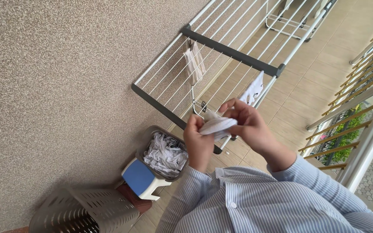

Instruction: The person takes white socks and a gray t-shirt from a laundry basket and hangs them on a metal drying rack. They spread each item out and use a clothespin to secure one sock to the rack.

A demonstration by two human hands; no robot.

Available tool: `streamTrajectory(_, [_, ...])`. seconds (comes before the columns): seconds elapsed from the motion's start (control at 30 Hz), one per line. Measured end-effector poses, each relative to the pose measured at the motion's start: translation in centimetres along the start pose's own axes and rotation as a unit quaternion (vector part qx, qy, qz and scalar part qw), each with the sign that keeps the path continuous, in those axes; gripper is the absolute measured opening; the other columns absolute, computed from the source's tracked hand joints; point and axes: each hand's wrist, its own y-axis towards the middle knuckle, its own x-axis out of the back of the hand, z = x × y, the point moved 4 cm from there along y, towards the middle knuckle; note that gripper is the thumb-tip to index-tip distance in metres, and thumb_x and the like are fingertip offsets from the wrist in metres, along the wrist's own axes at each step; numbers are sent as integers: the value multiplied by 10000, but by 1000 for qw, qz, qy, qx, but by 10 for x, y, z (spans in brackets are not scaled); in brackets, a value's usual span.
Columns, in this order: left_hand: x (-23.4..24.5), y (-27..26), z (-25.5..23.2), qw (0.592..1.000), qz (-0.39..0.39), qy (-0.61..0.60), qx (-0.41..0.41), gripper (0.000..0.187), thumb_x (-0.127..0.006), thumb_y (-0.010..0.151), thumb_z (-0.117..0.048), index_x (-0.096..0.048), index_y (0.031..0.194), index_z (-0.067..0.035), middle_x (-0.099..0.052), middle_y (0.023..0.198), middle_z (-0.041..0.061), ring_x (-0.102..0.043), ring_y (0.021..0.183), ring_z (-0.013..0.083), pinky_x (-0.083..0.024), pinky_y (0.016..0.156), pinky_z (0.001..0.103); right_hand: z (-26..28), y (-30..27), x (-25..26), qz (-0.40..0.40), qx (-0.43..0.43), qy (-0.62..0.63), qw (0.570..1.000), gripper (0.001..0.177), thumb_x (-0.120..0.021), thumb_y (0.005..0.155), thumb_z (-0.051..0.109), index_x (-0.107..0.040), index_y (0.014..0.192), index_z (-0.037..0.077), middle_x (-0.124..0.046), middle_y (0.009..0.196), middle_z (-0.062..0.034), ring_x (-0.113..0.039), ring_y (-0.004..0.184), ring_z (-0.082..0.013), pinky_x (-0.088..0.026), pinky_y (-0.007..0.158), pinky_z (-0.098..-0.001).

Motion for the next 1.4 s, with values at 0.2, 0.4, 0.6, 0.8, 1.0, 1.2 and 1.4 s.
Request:
streamTrajectory(0.2, [5, 5, -9, 978, 167, -82, 97, 153, -669, 757, -1, -693, 882, -85, -658, 737, 80, -659, 795, 154, -567, 681, 345, 2, 0, 1, 41, -96, 204, 973, 249, -510, 998, 144, -546, 1189, -11, -718, 812, -215, -571, 404, -70, -356, 269, -131])
streamTrajectory(0.4, [-28, -25, 47, 812, 262, -495, 163, 304, -629, 700, 117, -739, 978, 64, -749, 947, 258, -747, 893, 357, -578, 868, 457, -1, 12, 0, -15, -144, 241, 960, 256, -608, 964, 136, -583, 1171, -13, -574, 552, -40, -466, 298, -17, -309, 261, -116])
streamTrajectory(0.6, [-18, -22, -18, 789, 331, -491, 163, 233, -530, 1015, -58, -627, 1213, 18, -729, 1175, 263, -684, 1155, 365, -519, 1038, 549, -6, 11, -2, -22, -141, 158, 977, 198, -592, 1000, 204, -660, 1073, 32, -698, 748, -38, -668, 641, -74, -473, 553, -190])
streamTrajectory(0.8, [6, -9, -63, 929, 338, -146, 33, 369, -514, 1088, -272, -554, 1271, 46, -659, 1184, 199, -588, 1128, 213, -511, 1017, 469, -23, 15, 42, -50, -130, 53, 989, 428, -631, 994, 434, -764, 984, 28, -696, 730, -72, -678, 601, -146, -532, 529, -247])
streamTrajectory(1.0, [10, -17, -9, 963, 255, -75, -45, 282, -531, 1077, -250, -637, 1107, 10, -707, 941, 142, -681, 854, 211, -562, 814, 403, -18, 25, 69, -114, -82, 37, 989, 154, -648, 1005, 151, -708, 984, 11, -732, 813, -135, -718, 683, -231, -589, 619, -315])
streamTrajectory(1.2, [43, -3, -46, 977, 180, -101, -54, 261, -619, 1016, -231, -662, 1061, 22, -723, 897, 133, -713, 827, 210, -589, 829, 391, 4, 30, 118, -142, -121, 311, 932, 197, -569, 1034, 180, -643, 1076, 3, -768, 955, -113, -798, 816, -238, -664, 712, -358])
streamTrajectory(1.4, [71, -1, -33, 997, 39, -43, -60, 294, -635, 982, -275, -745, 1098, -28, -788, 959, 83, -743, 878, 187, -593, 720, 325, 21, 25, 130, -197, -124, 310, 922, 215, -575, 1008, 148, -657, 1173, 37, -710, 1033, -54, -697, 906, -157, -625, 813, -320])
